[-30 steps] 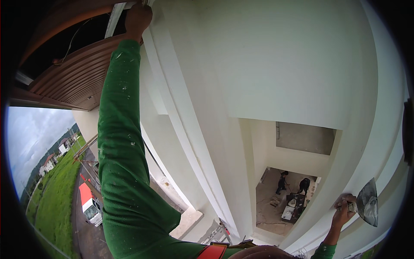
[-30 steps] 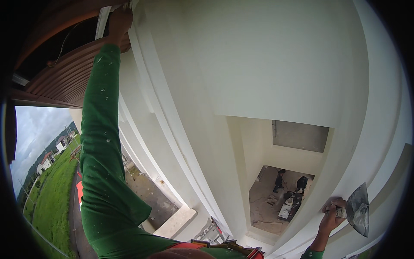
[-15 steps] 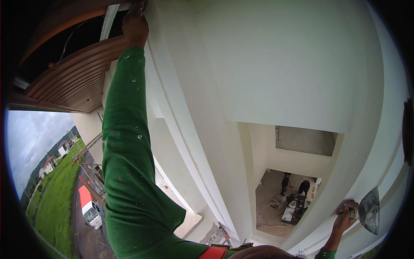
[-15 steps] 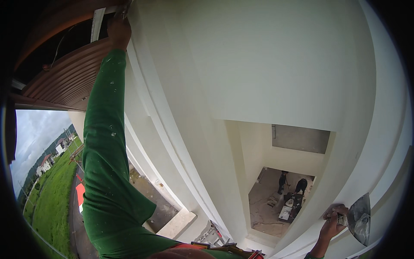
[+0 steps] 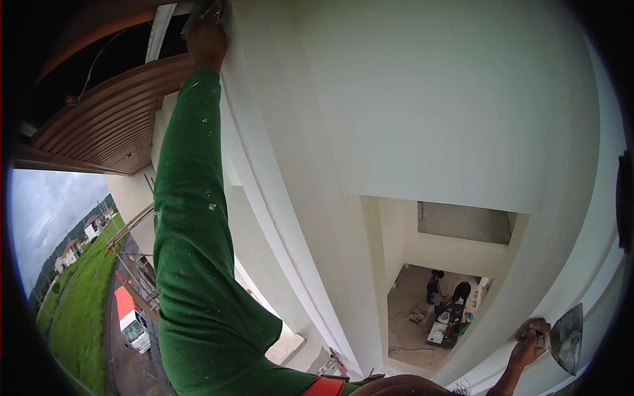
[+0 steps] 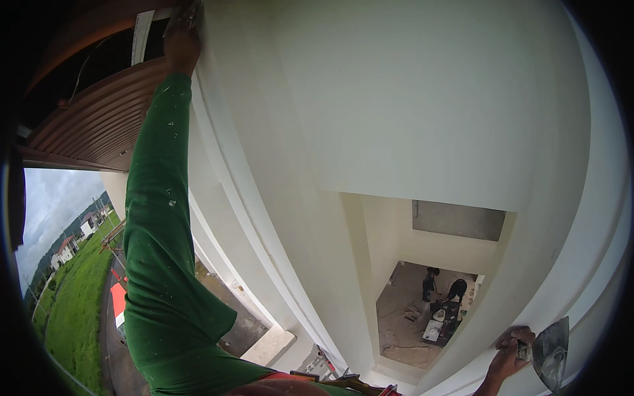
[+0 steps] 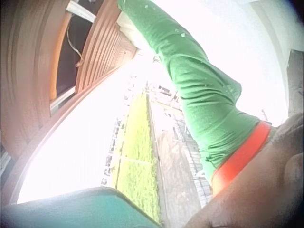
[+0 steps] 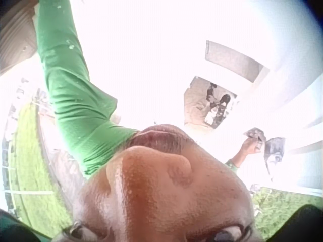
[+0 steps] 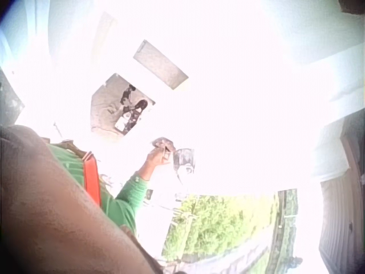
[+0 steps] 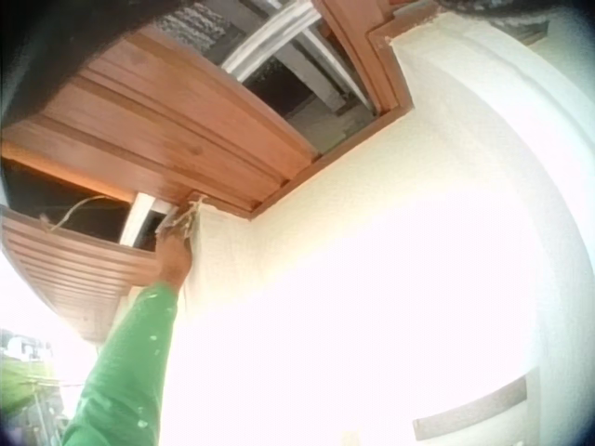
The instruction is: The person applies plaster to the exterior wall and ceiling of a building using a trowel and a hawk. They scoop plaster from the hawk and spread it onto the wall surface, smoothing it out.
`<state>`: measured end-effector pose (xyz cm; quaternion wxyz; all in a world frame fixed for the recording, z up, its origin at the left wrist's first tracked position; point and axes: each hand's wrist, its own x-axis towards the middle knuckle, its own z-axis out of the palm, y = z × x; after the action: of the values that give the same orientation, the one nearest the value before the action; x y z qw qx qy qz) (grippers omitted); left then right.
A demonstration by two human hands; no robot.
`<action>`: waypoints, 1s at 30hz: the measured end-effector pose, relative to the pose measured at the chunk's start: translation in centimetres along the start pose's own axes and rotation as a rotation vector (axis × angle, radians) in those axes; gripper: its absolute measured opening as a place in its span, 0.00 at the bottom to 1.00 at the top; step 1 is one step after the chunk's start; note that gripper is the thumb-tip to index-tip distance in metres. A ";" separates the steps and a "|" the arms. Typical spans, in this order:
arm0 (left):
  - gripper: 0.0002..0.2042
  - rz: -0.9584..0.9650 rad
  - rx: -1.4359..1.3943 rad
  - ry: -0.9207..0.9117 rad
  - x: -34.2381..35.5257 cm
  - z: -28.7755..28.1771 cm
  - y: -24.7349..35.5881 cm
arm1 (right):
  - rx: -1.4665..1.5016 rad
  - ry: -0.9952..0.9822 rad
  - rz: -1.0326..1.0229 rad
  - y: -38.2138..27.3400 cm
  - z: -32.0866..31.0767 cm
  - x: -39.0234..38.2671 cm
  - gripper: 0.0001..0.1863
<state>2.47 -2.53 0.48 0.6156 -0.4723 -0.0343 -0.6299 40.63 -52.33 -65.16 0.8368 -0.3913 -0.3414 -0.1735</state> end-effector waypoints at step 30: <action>0.17 -0.433 -0.055 -0.467 -1.2 -3.9 -4.1 | 0.025 -0.038 -0.013 0.5 -0.7 -0.1 0.05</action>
<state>-3.24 -3.07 -0.18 0.4297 -0.6024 -0.2576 -0.6214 41.19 -52.55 -65.85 0.8338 -0.3818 -0.3620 -0.1671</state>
